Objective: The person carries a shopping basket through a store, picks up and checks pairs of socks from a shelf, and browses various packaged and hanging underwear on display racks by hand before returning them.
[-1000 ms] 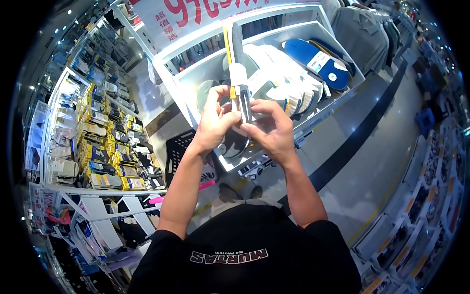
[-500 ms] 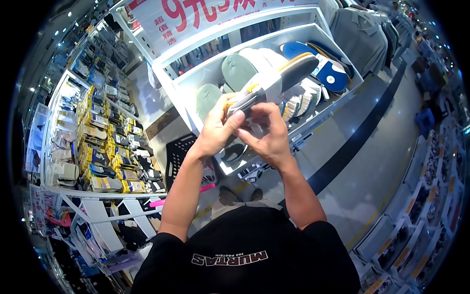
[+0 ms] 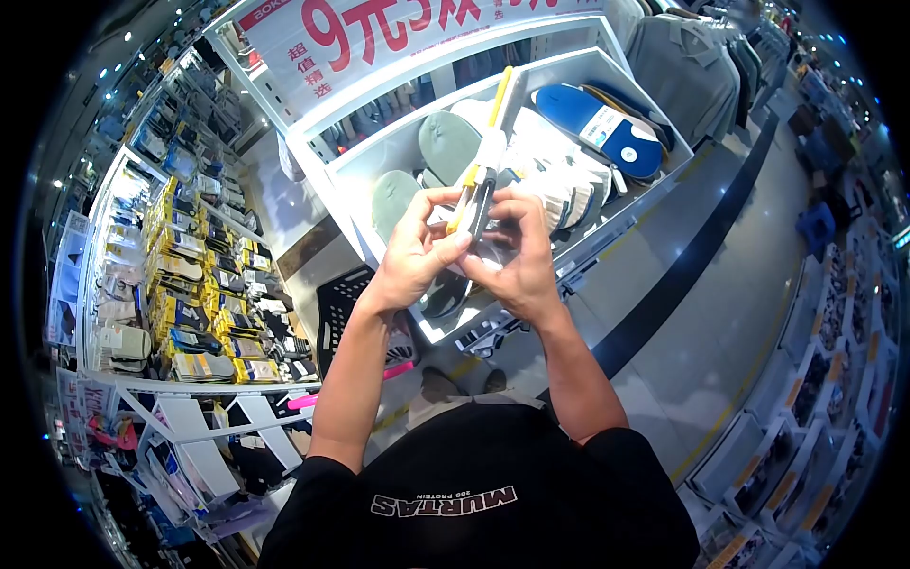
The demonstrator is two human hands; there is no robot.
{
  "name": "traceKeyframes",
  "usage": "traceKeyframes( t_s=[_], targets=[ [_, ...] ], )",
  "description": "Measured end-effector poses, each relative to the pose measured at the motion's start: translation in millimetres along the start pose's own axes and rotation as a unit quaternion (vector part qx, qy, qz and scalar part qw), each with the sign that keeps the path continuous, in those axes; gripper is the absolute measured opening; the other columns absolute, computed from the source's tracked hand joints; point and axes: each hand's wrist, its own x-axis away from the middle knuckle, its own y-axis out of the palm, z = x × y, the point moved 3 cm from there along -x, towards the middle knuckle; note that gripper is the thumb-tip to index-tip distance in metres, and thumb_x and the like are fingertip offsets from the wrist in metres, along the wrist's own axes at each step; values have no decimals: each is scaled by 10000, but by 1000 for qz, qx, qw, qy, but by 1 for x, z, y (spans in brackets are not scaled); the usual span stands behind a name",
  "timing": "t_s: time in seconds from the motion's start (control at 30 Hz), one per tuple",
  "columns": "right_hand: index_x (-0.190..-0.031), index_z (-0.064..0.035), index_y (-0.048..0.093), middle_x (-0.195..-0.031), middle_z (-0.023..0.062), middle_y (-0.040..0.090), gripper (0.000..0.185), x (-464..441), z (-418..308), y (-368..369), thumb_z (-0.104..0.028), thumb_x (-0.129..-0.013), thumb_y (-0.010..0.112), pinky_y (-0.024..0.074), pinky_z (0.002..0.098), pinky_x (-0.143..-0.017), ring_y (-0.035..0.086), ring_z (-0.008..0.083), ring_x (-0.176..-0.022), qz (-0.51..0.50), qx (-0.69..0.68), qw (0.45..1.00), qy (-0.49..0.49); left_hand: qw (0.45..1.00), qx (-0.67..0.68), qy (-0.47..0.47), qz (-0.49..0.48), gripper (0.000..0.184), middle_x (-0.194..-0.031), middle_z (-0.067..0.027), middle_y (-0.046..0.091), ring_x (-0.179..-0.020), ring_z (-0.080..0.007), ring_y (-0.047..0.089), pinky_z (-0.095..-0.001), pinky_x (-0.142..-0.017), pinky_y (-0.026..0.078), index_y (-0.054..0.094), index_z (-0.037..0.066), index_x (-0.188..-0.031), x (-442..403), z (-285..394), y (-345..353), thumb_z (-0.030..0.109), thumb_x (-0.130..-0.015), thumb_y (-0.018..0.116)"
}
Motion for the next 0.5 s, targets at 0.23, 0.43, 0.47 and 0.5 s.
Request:
traceKeyframes(
  t_s=[0.23, 0.43, 0.47, 0.5],
  targets=[
    [-1172, -32, 475, -1304, 138, 514, 450, 3, -1, -4, 26, -794, 713, 558, 337, -901, 643, 202, -1058, 0, 23, 1000, -13, 1000, 0, 16, 8, 509, -1083, -154, 646, -907, -132, 618, -285, -769, 520, 379, 8, -1339, 1, -5, -3, 155, -945, 666],
    [-1148, -29, 492, -1280, 147, 540, 428, 3, -6, -1, 13, -788, 720, 569, 338, -870, 651, 211, -1053, 6, 20, 1000, -9, 1000, 5, 20, 10, 519, -1086, -164, 642, -905, -132, 618, -281, -774, 523, 355, 8, -1343, 1, -5, -4, 134, -937, 654],
    [-1143, -29, 495, -1276, 149, 540, 430, 2, -7, 1, 7, -786, 730, 572, 339, -863, 651, 215, -1055, -1, 47, 999, -23, 1000, 14, 14, 12, 520, -1086, -168, 641, -906, -134, 623, -283, -780, 527, 355, 5, -1340, 2, -5, -3, 125, -933, 656],
    [-1139, -28, 498, -1272, 152, 541, 432, 1, -7, 2, 0, -783, 740, 575, 339, -857, 650, 218, -1058, -7, 74, 997, -38, 1000, 4, 16, 14, 521, -1088, -171, 641, -909, -137, 629, -286, -786, 532, 352, 4, -1336, 2, -4, -1, 115, -928, 655]
  ],
)
